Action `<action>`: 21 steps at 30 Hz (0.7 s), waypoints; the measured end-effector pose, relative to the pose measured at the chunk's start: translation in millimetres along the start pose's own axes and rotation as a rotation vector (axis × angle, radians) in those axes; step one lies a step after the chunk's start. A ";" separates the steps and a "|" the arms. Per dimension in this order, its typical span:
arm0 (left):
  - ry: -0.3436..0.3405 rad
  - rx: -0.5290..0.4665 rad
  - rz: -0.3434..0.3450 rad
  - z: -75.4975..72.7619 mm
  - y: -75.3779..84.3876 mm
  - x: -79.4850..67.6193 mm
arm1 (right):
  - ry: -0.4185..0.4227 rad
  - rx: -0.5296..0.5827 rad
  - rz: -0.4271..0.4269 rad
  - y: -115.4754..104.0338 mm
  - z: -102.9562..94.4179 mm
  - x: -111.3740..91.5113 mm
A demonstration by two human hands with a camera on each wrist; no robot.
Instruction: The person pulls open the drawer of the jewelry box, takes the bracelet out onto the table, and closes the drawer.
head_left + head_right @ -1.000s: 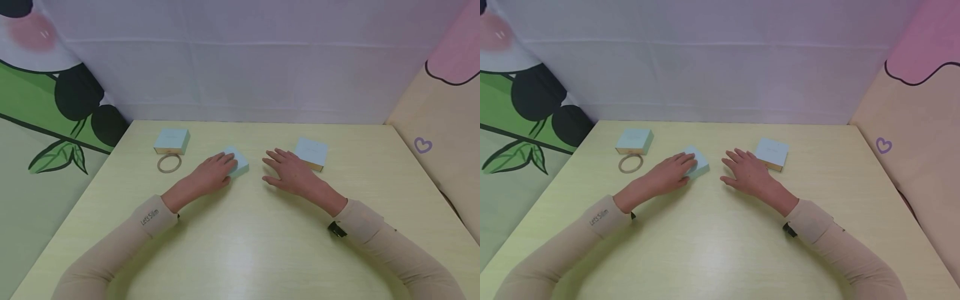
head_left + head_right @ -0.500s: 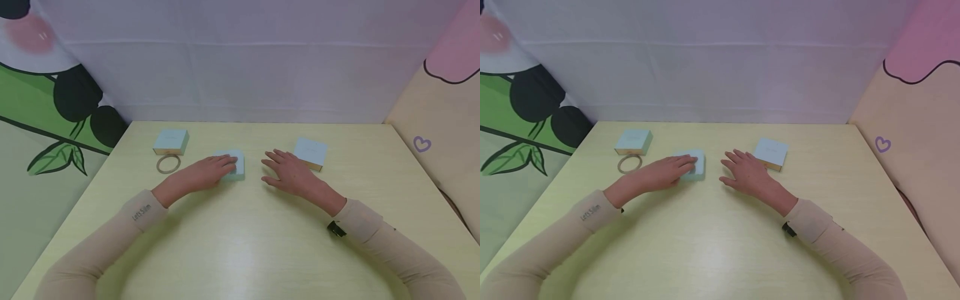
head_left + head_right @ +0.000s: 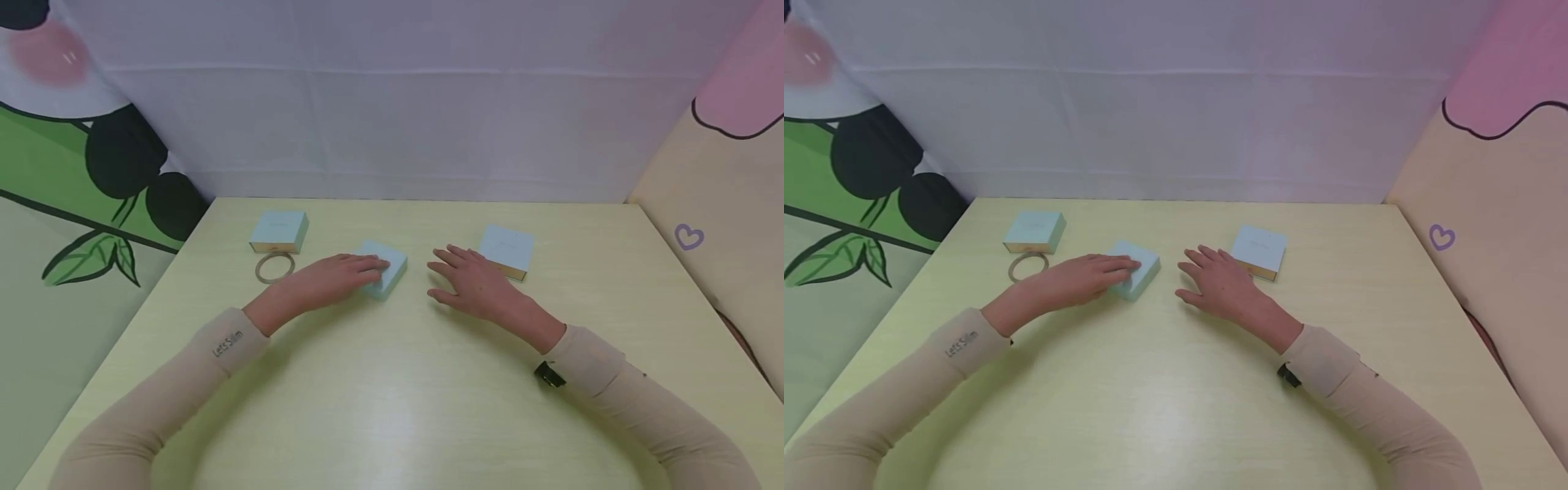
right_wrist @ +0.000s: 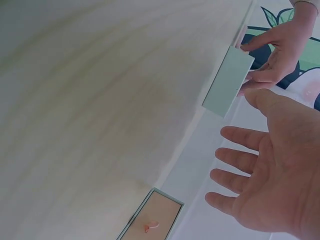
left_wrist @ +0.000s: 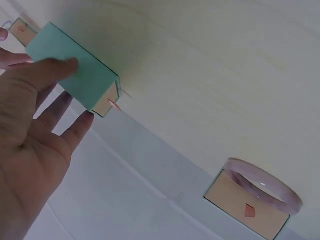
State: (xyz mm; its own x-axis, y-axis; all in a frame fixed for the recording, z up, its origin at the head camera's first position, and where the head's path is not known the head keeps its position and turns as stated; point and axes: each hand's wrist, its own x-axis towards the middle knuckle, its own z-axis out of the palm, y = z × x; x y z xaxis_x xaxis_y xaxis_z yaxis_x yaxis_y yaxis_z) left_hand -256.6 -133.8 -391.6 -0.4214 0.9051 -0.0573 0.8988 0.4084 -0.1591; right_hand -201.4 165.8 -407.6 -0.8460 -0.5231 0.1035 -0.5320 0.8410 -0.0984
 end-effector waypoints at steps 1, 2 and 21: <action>0.016 -0.021 -0.017 0.0 1.4 1.9 | -0.001 0.003 0.000 0.1 0.0 0.1; 0.031 -0.041 -0.039 -0.4 3.5 4.2 | -0.003 0.005 0.000 0.2 0.0 0.2; -0.070 -0.100 -0.732 -2.3 51.6 54.9 | -0.003 -0.037 -0.026 -2.1 -1.0 0.8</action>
State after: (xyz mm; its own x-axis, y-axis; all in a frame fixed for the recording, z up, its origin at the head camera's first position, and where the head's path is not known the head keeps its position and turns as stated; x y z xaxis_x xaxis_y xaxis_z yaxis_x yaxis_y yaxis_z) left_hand -233.0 -62.8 -400.7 -0.9206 0.3890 -0.0345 0.3905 0.9162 -0.0902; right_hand -200.9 163.7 -406.3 -0.8320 -0.5453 0.1023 -0.5523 0.8315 -0.0593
